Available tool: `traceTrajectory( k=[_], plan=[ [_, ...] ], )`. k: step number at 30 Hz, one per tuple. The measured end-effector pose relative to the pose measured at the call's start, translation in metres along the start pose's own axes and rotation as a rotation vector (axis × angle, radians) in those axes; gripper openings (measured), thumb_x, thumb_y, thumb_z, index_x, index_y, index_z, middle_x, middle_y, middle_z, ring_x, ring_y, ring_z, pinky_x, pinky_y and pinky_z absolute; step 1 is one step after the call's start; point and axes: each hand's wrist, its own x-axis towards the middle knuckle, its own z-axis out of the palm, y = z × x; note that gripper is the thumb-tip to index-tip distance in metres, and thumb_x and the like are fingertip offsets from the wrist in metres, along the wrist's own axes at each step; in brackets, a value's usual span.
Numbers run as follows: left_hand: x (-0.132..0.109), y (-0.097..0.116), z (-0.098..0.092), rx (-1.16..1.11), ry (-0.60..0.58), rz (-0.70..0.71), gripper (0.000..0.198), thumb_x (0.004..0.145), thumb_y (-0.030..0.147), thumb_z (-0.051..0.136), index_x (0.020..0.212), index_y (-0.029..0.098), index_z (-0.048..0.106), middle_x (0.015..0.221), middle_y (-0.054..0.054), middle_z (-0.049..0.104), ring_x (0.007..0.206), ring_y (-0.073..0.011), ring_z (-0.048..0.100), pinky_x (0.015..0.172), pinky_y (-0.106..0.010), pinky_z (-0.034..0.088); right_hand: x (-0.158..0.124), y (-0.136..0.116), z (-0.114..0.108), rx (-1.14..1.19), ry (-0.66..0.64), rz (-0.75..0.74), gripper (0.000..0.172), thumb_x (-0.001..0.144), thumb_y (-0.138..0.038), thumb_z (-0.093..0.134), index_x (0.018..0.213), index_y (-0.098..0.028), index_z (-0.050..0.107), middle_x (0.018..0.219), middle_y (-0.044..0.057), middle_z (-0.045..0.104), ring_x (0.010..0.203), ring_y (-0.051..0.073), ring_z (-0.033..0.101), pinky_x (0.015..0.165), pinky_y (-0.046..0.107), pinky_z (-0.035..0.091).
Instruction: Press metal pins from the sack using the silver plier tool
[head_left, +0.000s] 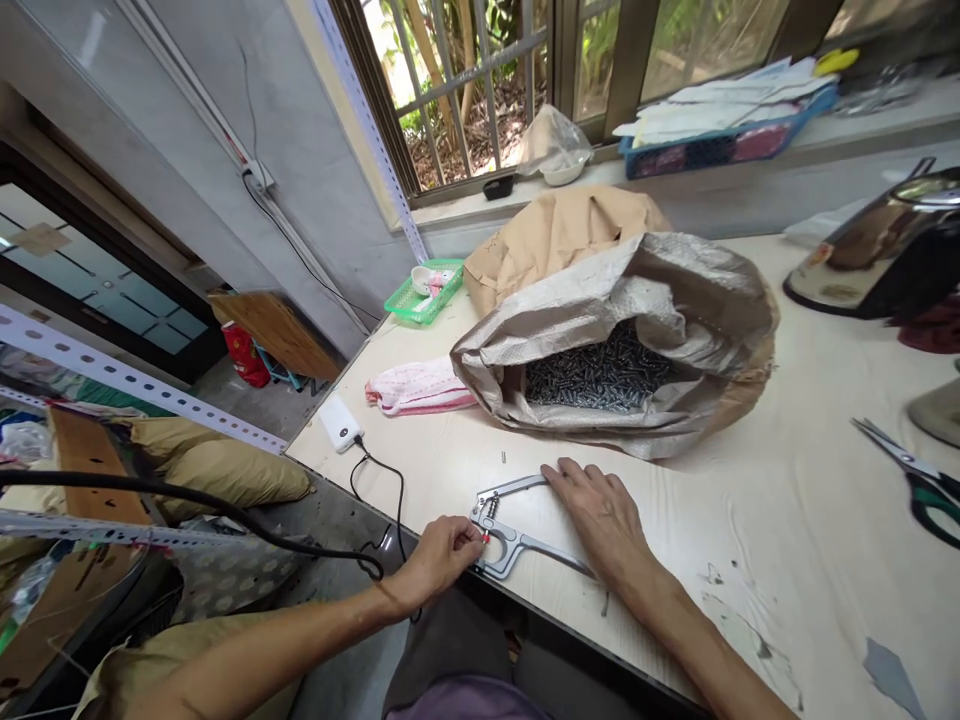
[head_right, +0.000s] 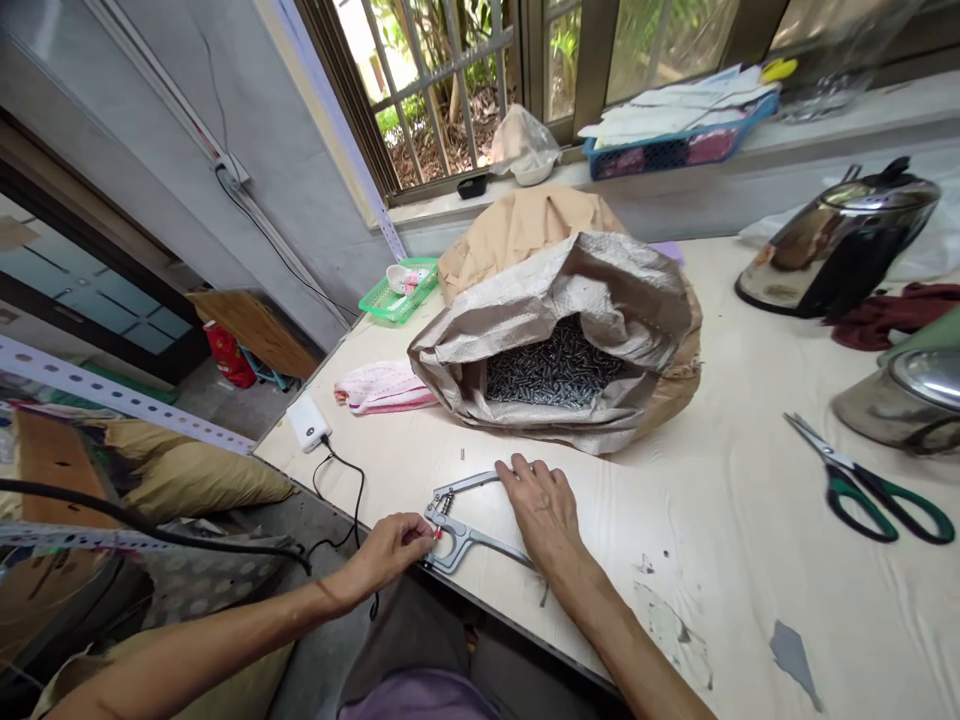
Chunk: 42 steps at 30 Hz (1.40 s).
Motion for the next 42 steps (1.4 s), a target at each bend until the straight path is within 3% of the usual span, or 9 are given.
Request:
traceTrajectory(
  k=[5, 10, 15, 20, 24, 26, 32, 35, 42],
  plan=[
    [-0.020, -0.011, 0.021, 0.082, 0.180, 0.388, 0.019, 0.090, 0.026, 0.043, 0.085, 0.019, 0.060, 0.086, -0.006, 0.062, 0.085, -0.0192, 0.052, 0.078, -0.031, 0.043, 0.018, 0.001, 0.006, -0.008, -0.036, -0.005, 0.026, 0.082, -0.004, 0.040, 0.081, -0.021, 0.061, 0.085, 0.005, 0.059, 0.080, 0.017, 0.048, 0.070, 0.029, 0.031],
    [-0.025, -0.027, 0.039, 0.126, 0.162, 0.600, 0.021, 0.093, 0.018, 0.036, 0.093, 0.020, 0.057, 0.091, -0.007, 0.062, 0.085, -0.0190, 0.051, 0.077, -0.032, 0.045, 0.014, 0.001, 0.005, -0.006, -0.020, 0.026, 0.023, 0.083, -0.005, 0.041, 0.079, -0.021, 0.058, 0.085, 0.004, 0.057, 0.079, 0.015, 0.049, 0.069, 0.026, 0.033],
    [-0.020, -0.030, 0.034, 0.159, 0.089, 0.687, 0.026, 0.095, 0.017, 0.030, 0.093, 0.020, 0.056, 0.094, -0.008, 0.062, 0.087, -0.0180, 0.050, 0.082, -0.032, 0.044, 0.026, 0.005, 0.005, 0.045, -0.031, 0.014, 0.022, 0.087, -0.013, 0.040, 0.075, -0.022, 0.057, 0.084, 0.002, 0.057, 0.080, 0.014, 0.050, 0.067, 0.024, 0.035],
    [-0.024, -0.016, 0.018, 0.082, 0.048, 0.560, 0.023, 0.093, 0.022, 0.038, 0.091, 0.018, 0.060, 0.092, -0.009, 0.063, 0.090, -0.0188, 0.052, 0.082, -0.032, 0.044, 0.034, 0.007, 0.011, 0.108, -0.061, 0.003, 0.021, 0.088, -0.016, 0.040, 0.083, -0.021, 0.060, 0.086, 0.003, 0.058, 0.085, 0.015, 0.050, 0.069, 0.025, 0.037],
    [-0.020, -0.010, 0.005, -0.060, 0.195, 0.244, 0.019, 0.084, 0.029, 0.050, 0.079, 0.017, 0.064, 0.083, -0.006, 0.062, 0.084, -0.0179, 0.053, 0.077, -0.029, 0.045, 0.031, 0.007, 0.011, 0.133, -0.089, -0.011, 0.022, 0.087, -0.014, 0.039, 0.090, -0.021, 0.060, 0.090, 0.004, 0.059, 0.090, 0.016, 0.050, 0.070, 0.025, 0.038],
    [-0.013, -0.008, -0.001, -0.093, 0.211, 0.097, 0.018, 0.078, 0.028, 0.053, 0.072, 0.016, 0.065, 0.079, -0.004, 0.060, 0.076, -0.0165, 0.053, 0.071, -0.027, 0.044, 0.028, 0.006, 0.010, 0.140, -0.097, -0.023, 0.024, 0.087, -0.014, 0.039, 0.096, -0.022, 0.060, 0.093, 0.004, 0.059, 0.091, 0.016, 0.049, 0.071, 0.025, 0.038],
    [0.006, 0.001, -0.012, -0.107, 0.035, -0.166, 0.018, 0.066, 0.028, 0.059, 0.064, 0.012, 0.067, 0.063, 0.000, 0.058, 0.067, -0.0150, 0.052, 0.062, -0.024, 0.037, 0.025, 0.003, 0.012, 0.126, -0.086, -0.029, 0.026, 0.086, -0.010, 0.037, 0.095, -0.022, 0.059, 0.094, 0.005, 0.059, 0.090, 0.016, 0.047, 0.069, 0.026, 0.038],
    [0.009, 0.005, -0.012, -0.157, -0.018, -0.222, 0.020, 0.064, 0.030, 0.061, 0.062, 0.011, 0.067, 0.057, 0.001, 0.054, 0.063, -0.0135, 0.049, 0.059, -0.023, 0.035, 0.025, 0.001, 0.012, 0.084, -0.091, -0.026, 0.025, 0.086, -0.009, 0.038, 0.091, -0.021, 0.059, 0.092, 0.005, 0.059, 0.088, 0.016, 0.047, 0.068, 0.026, 0.037],
    [0.010, -0.003, -0.004, -0.100, -0.003, -0.213, 0.022, 0.065, 0.031, 0.059, 0.058, 0.011, 0.065, 0.051, 0.002, 0.048, 0.058, -0.0124, 0.045, 0.055, -0.023, 0.030, 0.025, -0.003, 0.011, 0.066, -0.102, -0.005, 0.022, 0.085, -0.007, 0.039, 0.081, -0.020, 0.057, 0.089, 0.006, 0.059, 0.083, 0.016, 0.045, 0.064, 0.027, 0.034]
  ],
)
